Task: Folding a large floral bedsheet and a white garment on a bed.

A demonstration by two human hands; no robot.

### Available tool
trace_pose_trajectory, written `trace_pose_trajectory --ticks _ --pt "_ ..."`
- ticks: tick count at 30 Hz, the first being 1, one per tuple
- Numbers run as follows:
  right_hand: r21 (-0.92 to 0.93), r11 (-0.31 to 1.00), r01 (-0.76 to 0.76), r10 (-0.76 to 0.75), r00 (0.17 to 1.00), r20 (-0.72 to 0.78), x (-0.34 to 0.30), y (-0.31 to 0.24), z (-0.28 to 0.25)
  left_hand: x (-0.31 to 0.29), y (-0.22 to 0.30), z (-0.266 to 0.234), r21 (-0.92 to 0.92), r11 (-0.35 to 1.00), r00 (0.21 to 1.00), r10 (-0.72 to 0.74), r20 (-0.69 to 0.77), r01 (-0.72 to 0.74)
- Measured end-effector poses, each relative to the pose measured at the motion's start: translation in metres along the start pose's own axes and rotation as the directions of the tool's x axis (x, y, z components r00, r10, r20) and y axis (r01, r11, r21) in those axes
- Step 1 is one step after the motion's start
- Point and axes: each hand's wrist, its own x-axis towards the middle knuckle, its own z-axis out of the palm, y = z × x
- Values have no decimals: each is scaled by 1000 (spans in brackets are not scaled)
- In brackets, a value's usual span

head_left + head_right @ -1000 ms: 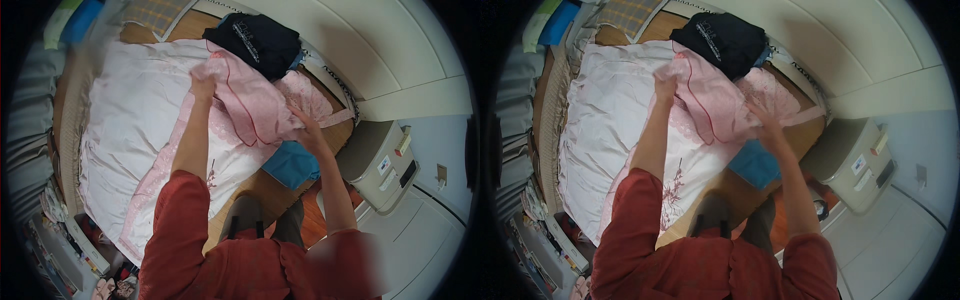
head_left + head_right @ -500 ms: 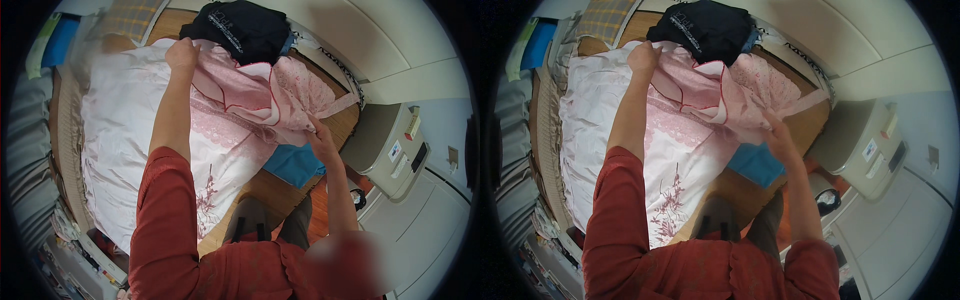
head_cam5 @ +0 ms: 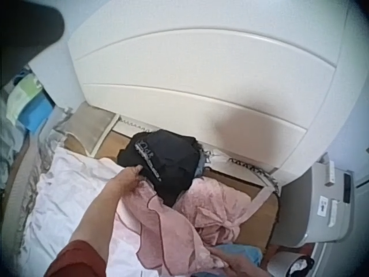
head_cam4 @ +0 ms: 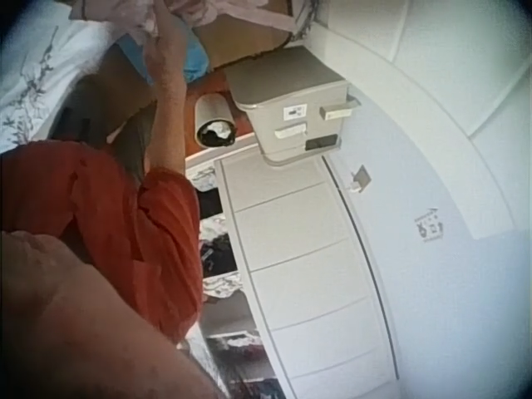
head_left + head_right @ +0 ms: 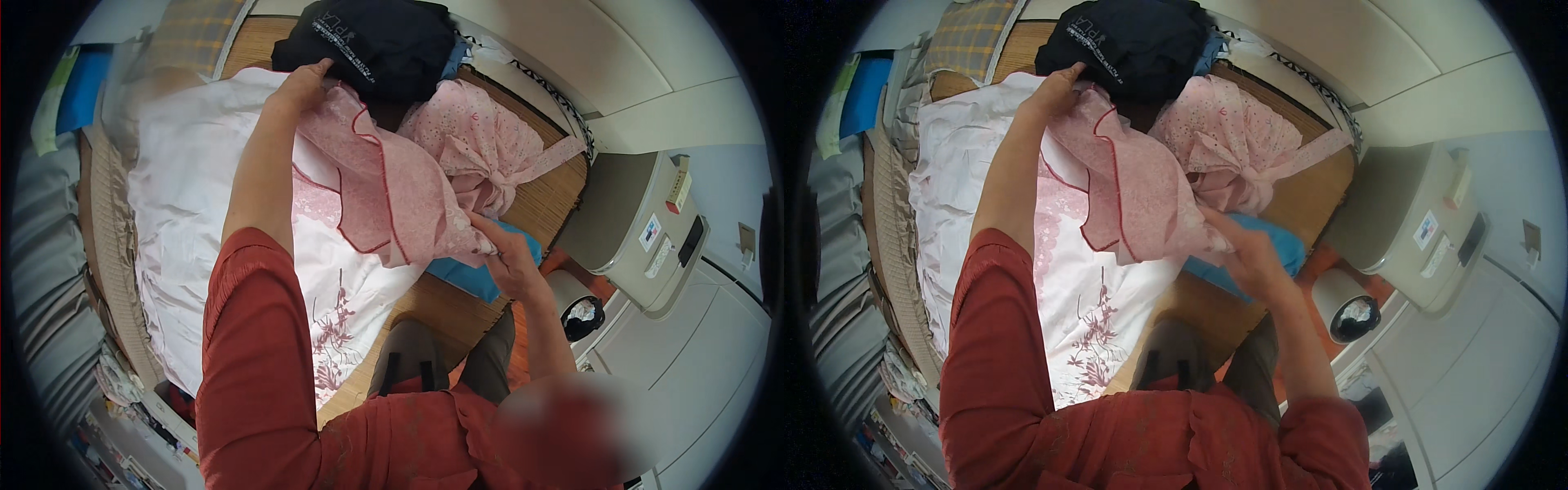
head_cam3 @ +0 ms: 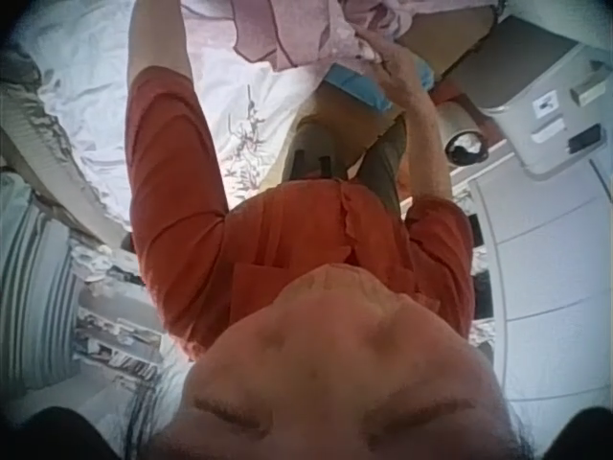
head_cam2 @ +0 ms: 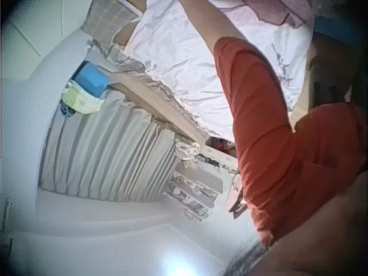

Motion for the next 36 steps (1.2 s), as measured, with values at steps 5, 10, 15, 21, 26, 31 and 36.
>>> trace_pose_trajectory --ticks 5,10,15,21,26,31,36 --pt "122 992 34 -33 999 -16 -2 4 -7 5 -4 -12 -31 998 994 -56 92 59" --pt "233 972 -5 36 991 -131 -5 11 -22 32 2 -91 -108 993 910 -87 -405 47" --pt "727 686 -41 332 906 -263 18 49 -35 98 80 -147 -98 992 814 7 -581 -78" --pt "830 529 -179 547 819 -172 47 95 -64 109 84 -90 -209 926 651 49 -758 -313" --pt "624 756 -197 450 849 -276 47 87 -64 -3 89 -45 -723 687 965 -132 -226 -75" --pt "-382 922 67 -253 850 -462 58 59 -54 -85 127 -26 33 903 893 430 -137 -429" --pt "-70 995 -76 33 876 -482 70 73 -66 -67 106 11 168 925 901 372 -221 -341"
